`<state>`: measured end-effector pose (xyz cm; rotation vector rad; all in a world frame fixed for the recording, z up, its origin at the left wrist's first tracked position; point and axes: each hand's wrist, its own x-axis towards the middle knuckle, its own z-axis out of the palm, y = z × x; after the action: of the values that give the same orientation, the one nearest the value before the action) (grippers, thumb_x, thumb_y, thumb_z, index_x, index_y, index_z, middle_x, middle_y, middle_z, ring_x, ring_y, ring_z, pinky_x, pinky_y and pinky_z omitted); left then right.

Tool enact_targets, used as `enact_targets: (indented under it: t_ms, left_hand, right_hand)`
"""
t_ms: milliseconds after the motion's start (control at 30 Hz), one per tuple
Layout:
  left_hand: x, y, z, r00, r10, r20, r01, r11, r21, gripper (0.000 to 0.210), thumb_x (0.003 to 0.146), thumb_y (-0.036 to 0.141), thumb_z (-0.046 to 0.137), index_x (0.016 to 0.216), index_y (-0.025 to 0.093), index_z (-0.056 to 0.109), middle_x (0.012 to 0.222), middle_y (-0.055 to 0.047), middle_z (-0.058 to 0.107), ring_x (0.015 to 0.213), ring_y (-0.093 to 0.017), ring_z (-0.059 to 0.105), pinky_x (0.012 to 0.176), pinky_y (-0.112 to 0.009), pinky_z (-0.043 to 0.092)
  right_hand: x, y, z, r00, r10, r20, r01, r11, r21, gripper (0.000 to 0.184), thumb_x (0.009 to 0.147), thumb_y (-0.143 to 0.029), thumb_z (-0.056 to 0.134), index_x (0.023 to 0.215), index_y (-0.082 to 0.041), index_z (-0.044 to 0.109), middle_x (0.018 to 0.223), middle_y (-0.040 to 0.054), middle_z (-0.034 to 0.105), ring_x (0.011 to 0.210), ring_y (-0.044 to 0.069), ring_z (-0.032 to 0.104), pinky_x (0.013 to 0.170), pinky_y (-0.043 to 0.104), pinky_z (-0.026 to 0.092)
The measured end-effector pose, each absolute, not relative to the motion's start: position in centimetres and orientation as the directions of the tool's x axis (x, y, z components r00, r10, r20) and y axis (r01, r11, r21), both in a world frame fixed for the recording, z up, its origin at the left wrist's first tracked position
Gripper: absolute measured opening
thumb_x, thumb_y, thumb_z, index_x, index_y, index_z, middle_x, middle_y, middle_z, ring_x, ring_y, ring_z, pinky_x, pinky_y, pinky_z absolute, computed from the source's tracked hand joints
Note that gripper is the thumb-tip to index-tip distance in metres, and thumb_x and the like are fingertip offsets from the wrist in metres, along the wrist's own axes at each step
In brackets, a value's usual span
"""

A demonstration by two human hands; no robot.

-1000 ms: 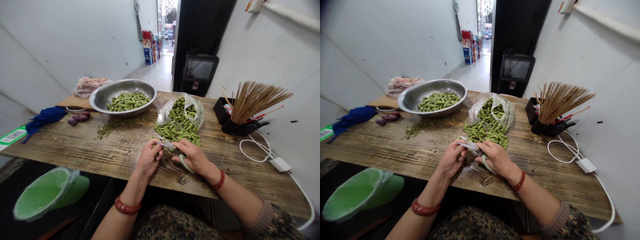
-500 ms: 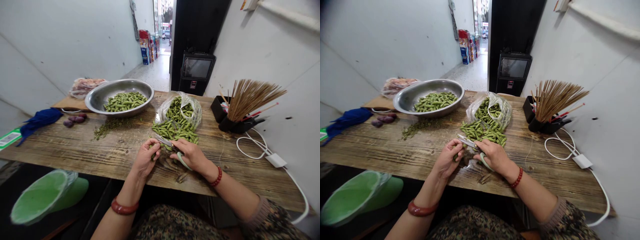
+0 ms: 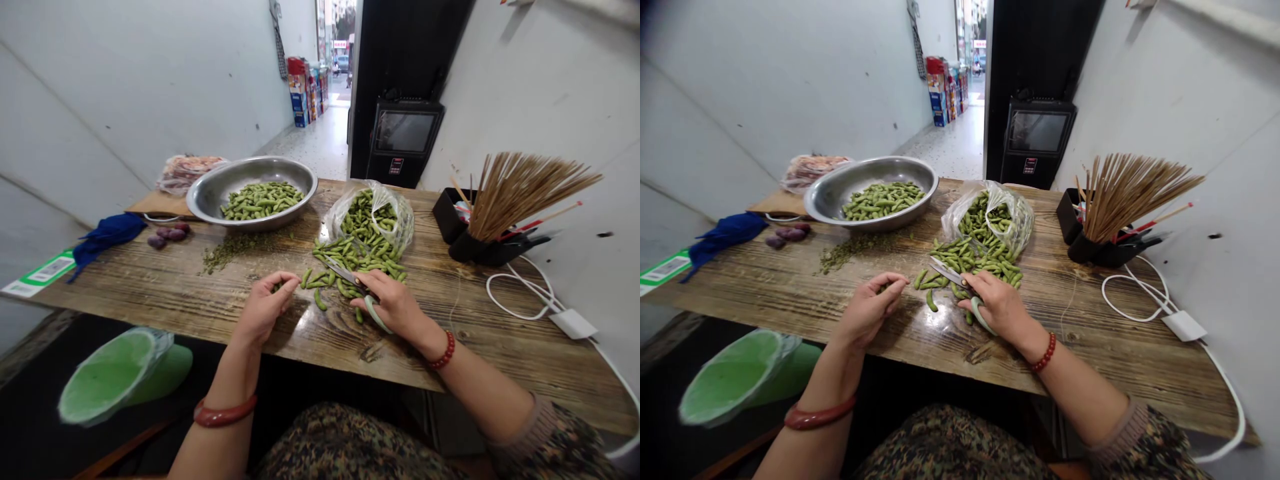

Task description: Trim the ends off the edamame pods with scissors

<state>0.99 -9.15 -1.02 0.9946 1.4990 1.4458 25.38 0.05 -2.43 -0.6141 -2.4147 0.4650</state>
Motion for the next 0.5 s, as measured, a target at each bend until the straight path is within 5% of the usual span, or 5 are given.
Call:
enact_targets:
  t_ms: [100,200,367,500]
  left_hand:
    - [1.4,-9.2,-1.3,-0.209,0.973,0.093,0.443,0.01,0.897,0.013,0.076,0.025,0.067,0.085,0.018,0.072,0.066,0.0,0.061,0.061,-0.012,0.054,0.06,-0.023,0.041]
    - [1.8,-9.0,-1.8,-0.022,0.993,0.119,0.689,-0.072,0.721,0.019,0.077,0.019,0.063,0.092,0.021,0.073,0.083,-0.004,0.068,0.077,-0.017,0.059,0.074,-0.028,0.042]
    - [2.4,-8.8,-2.5,-0.065,0.99,0.122,0.817,-0.018,0.577,0.02,0.082,0.025,0.059,0.1,0.018,0.066,0.077,-0.004,0.064,0.072,-0.018,0.058,0.069,-0.027,0.041]
    - [2.8,-8.6,-2.2,-0.191,0.971,0.143,0.859,0.095,0.502,0.021,0.088,0.035,0.051,0.087,0.017,0.062,0.075,-0.005,0.064,0.071,-0.019,0.058,0.066,-0.027,0.039]
  right_hand:
    - [25.4,0.0,-2.4,-0.713,0.526,0.464,0.32,0.832,-0.452,0.045,0.087,-0.032,0.06,0.129,-0.018,0.05,0.107,0.0124,0.063,0.098,0.025,0.062,0.084,0.038,0.055]
    - [25.3,0.1,-2.5,-0.71,0.527,0.467,0.32,0.832,-0.453,0.044,0.087,-0.032,0.061,0.128,-0.018,0.051,0.107,0.0125,0.063,0.097,0.024,0.062,0.082,0.038,0.055]
    - [25.4,0.1,-2.8,-0.712,0.531,0.46,0.322,0.829,-0.457,0.045,0.087,-0.032,0.062,0.128,-0.018,0.05,0.107,0.0119,0.062,0.096,0.024,0.062,0.082,0.037,0.054]
    - [25.4,0.1,-2.8,-0.716,0.536,0.447,0.334,0.826,-0.454,0.045,0.086,-0.032,0.062,0.128,-0.018,0.05,0.107,0.0113,0.062,0.095,0.024,0.062,0.081,0.036,0.054]
